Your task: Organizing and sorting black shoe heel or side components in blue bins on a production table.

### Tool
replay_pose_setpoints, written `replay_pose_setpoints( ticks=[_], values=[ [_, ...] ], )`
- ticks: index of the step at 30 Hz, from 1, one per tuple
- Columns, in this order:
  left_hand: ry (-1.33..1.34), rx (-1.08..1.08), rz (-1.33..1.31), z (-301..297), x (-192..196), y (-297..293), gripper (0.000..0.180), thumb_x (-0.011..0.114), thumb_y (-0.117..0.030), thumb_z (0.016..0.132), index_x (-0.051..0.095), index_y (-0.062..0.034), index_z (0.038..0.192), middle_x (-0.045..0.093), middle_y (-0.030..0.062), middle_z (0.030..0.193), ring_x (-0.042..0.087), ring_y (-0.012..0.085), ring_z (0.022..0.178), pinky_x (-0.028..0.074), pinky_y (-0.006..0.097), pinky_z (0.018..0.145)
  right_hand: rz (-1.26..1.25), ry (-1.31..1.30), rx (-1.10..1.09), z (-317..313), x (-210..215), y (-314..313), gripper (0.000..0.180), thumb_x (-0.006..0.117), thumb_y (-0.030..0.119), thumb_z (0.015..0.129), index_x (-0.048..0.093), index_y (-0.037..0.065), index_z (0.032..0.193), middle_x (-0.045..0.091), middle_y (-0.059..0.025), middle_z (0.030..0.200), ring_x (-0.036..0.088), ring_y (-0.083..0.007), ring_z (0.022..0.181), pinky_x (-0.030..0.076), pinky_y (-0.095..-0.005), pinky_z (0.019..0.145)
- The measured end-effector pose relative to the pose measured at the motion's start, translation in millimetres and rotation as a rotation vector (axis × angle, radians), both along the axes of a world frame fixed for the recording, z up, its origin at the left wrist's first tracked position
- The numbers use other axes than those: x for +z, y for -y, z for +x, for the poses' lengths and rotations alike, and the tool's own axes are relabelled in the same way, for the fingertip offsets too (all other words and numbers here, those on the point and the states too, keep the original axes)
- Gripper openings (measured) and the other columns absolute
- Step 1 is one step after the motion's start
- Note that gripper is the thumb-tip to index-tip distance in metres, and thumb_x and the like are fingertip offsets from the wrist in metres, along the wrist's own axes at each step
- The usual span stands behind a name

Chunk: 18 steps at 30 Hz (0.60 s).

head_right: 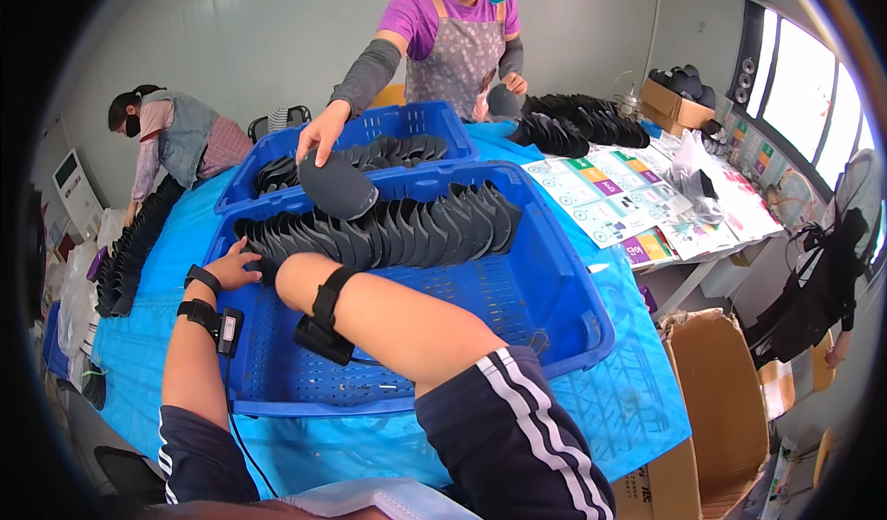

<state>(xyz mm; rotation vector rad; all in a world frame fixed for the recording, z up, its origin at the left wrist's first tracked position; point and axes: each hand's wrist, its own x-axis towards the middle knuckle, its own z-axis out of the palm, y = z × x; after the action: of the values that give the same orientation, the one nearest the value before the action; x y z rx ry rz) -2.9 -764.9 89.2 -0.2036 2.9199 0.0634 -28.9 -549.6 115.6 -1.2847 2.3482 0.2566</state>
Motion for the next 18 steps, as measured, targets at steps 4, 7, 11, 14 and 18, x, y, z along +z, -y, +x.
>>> replay_pose_setpoints(
  ticks=[4,7,11,14,18],
  values=[
    [-0.014,-0.071,0.048,-31.7,3.0,-35.6,0.053,0.061,-0.035,0.077,0.046,-0.0149,0.124,0.009,0.0212,0.141,0.040,0.0346,0.118,0.035,0.037,0.096,0.054,-0.177,-0.054,-19.1,-19.3,-6.6,0.024,0.064,0.018,0.071,0.067,0.013,0.094,0.064,-0.0051,0.097,0.061,-0.0270,0.087,0.048,-0.0416,0.074],
    [0.002,-0.069,0.088,-37.5,-3.8,-37.7,0.054,0.061,-0.034,0.077,0.046,-0.0138,0.124,0.008,0.0209,0.142,0.044,0.0328,0.115,0.036,0.036,0.095,-0.347,-0.539,-0.087,-32.5,-15.1,-30.3,0.020,0.055,0.017,0.075,0.067,0.013,0.090,0.063,-0.0043,0.095,0.059,-0.0198,0.089,0.042,-0.0328,0.072],
    [-0.004,-0.036,0.110,-39.1,-2.5,-42.6,0.054,0.061,-0.032,0.076,0.046,-0.0127,0.124,0.008,0.0198,0.142,0.043,0.0319,0.116,0.035,0.036,0.096,-1.061,-0.941,-0.152,-90.2,-16.6,-64.1,0.037,0.065,0.024,0.065,0.052,0.003,0.094,0.050,-0.0116,0.097,0.048,-0.0262,0.092,0.037,-0.0364,0.078],
    [-0.020,-0.060,0.082,-37.0,-3.2,-39.3,0.054,0.061,-0.033,0.076,0.047,-0.0125,0.124,0.008,0.0197,0.142,0.035,0.0325,0.121,0.032,0.035,0.099,-1.134,-0.940,-0.264,-110.3,-20.1,-82.9,0.086,0.073,0.037,0.061,0.031,-0.002,0.124,0.036,-0.0238,0.124,0.036,-0.0355,0.116,0.029,-0.0407,0.097],
    [-0.056,-0.168,0.049,-43.2,-5.8,-37.3,0.051,0.060,-0.034,0.075,0.050,-0.0113,0.119,0.016,0.0223,0.139,0.026,0.0356,0.126,0.027,0.036,0.102,-0.959,-0.581,-0.432,-131.7,-32.9,-94.4,0.091,0.076,0.037,0.060,0.026,0.003,0.128,0.037,-0.0199,0.126,0.036,-0.0350,0.119,0.035,-0.0415,0.095]
  ],
)
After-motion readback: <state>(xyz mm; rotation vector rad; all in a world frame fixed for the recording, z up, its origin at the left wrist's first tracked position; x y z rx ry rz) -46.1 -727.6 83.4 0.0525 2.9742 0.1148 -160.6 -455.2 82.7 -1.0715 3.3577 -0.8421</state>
